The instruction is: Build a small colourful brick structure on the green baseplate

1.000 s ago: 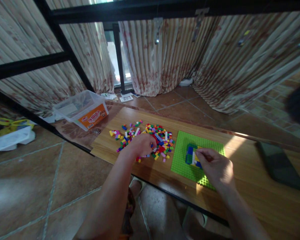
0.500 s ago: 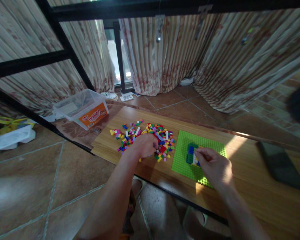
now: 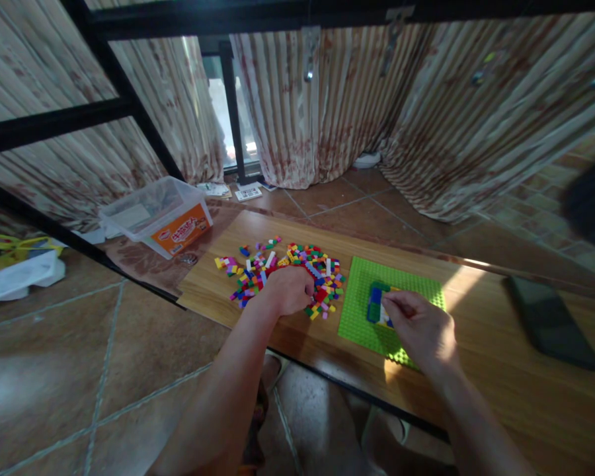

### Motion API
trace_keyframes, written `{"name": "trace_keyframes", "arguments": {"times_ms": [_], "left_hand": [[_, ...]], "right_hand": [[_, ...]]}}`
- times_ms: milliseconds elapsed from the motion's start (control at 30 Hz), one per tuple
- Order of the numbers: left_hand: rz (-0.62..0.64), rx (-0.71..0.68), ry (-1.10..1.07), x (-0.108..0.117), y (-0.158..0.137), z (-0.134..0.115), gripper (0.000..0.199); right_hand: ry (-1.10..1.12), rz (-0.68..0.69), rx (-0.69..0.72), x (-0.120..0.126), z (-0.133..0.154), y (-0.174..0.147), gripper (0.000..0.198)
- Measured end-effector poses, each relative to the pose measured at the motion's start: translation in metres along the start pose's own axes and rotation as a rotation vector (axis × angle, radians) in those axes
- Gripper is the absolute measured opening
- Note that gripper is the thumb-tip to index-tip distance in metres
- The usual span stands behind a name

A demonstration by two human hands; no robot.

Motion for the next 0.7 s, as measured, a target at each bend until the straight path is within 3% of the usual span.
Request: {"name": "trace_keyframes", "arguments": {"times_ms": [467,567,700], "left_hand": [[0.005,0.044,0.134,-0.003,0.000,-0.008,0.020],[0.019,-0.028,-0.021,0.006,-0.002,0.003,0.020],[0.034,-0.143,-0.433,0.017,-0.007,0.007,0.018]], "right_hand": [[0.071,-0.026,0.018,-0.002,0.004,-0.001,0.023],[0.087,-0.033,0.031,-0.003,0.004,-0.001,0.020],[0.131,-0.052,0.105,-0.004,0.010,-0.002,0.015]]}}
Point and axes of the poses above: each hand's wrist, its own y-axis towards the middle knuckle, its own x-axis out of the back of the hand, z = x × y, the point moved 1 cm from there along y, towards the middle knuckle, and after that the axes turned 8 degrees about -y, right-handed, at the moved point
